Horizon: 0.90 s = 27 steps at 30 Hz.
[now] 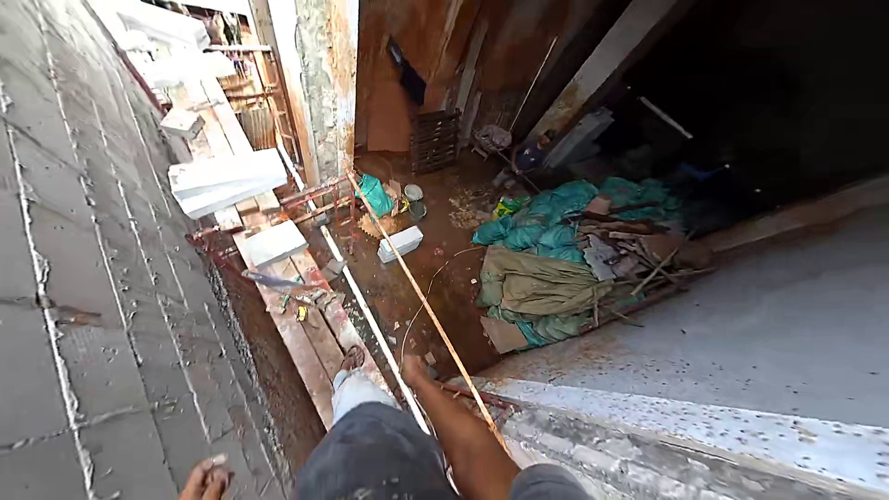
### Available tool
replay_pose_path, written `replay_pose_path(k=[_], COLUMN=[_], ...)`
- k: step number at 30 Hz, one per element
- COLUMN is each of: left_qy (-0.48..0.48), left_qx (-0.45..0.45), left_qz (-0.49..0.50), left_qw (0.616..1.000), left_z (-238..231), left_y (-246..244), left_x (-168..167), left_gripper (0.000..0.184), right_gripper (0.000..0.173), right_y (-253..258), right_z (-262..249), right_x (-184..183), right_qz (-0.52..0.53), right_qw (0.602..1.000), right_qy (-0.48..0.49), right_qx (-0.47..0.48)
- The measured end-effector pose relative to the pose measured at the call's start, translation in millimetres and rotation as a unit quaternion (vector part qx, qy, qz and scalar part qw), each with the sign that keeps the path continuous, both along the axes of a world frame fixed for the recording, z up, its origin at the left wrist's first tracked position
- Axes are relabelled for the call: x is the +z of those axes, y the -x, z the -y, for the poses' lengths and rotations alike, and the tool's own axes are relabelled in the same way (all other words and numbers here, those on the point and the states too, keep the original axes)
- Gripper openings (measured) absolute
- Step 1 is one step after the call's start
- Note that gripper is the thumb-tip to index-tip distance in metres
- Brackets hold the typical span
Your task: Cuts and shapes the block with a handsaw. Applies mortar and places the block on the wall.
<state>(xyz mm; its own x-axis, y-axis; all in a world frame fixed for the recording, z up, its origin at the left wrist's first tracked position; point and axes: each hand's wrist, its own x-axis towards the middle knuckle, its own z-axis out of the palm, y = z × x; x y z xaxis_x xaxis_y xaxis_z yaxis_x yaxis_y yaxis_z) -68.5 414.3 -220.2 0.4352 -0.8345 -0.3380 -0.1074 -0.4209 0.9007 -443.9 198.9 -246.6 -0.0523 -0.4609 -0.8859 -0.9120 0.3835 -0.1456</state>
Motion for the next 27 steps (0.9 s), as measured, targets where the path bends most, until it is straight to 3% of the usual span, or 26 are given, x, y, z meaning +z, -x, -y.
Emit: replay_pose_path(k=[1, 6, 11, 15, 17, 19, 21, 24, 27], left_qy=[-0.016, -0.078, -0.243, -0.342, -0.374, -0.401, -0.407, -0.391, -0.383], left_qx=[0.000, 0.095, 0.052, 0.014, -0.019, -0.078, -0.122, -0.143, -0.157], left_qz=[0.005, -0.020, 0.014, 0.042, 0.061, 0.062, 0.050, 0.050, 0.091], left_qw=[1.000, 0.992, 0.968, 0.939, 0.925, 0.911, 0.904, 0.908, 0.906], left_z=[2, 53, 85, 143, 188, 241, 297, 387, 456], left_y=[-2, -29, -65, -96, -114, -130, -145, -157, -163], left_x=[-2, -21, -68, -132, -191, -263, -346, -478, -600], left_gripper=[0.030, 0.026, 0.024, 0.022, 0.024, 0.029, 0.039, 0.043, 0.046], right_gripper=[0.044, 0.037, 0.028, 0.037, 0.041, 0.037, 0.031, 0.046, 0.052], right_y=[7, -8, -45, -88, -113, -135, -151, -173, -208], right_z=[-7, 47, 98, 130, 147, 161, 169, 203, 254], right_x=[-3, -64, -98, -108, -133, -186, -268, -412, -547], right_qz=[-0.008, 0.003, 0.027, 0.066, 0.054, 0.037, 0.027, -0.014, -0.016], right_qw=[1.000, 0.996, 0.995, 0.989, 0.992, 0.996, 0.999, 0.998, 0.993], right_qy=[-0.027, 0.090, 0.090, 0.125, 0.109, 0.078, 0.036, -0.030, -0.020], right_qx=[-0.002, 0.002, -0.025, -0.045, -0.037, -0.023, -0.011, 0.049, 0.113])
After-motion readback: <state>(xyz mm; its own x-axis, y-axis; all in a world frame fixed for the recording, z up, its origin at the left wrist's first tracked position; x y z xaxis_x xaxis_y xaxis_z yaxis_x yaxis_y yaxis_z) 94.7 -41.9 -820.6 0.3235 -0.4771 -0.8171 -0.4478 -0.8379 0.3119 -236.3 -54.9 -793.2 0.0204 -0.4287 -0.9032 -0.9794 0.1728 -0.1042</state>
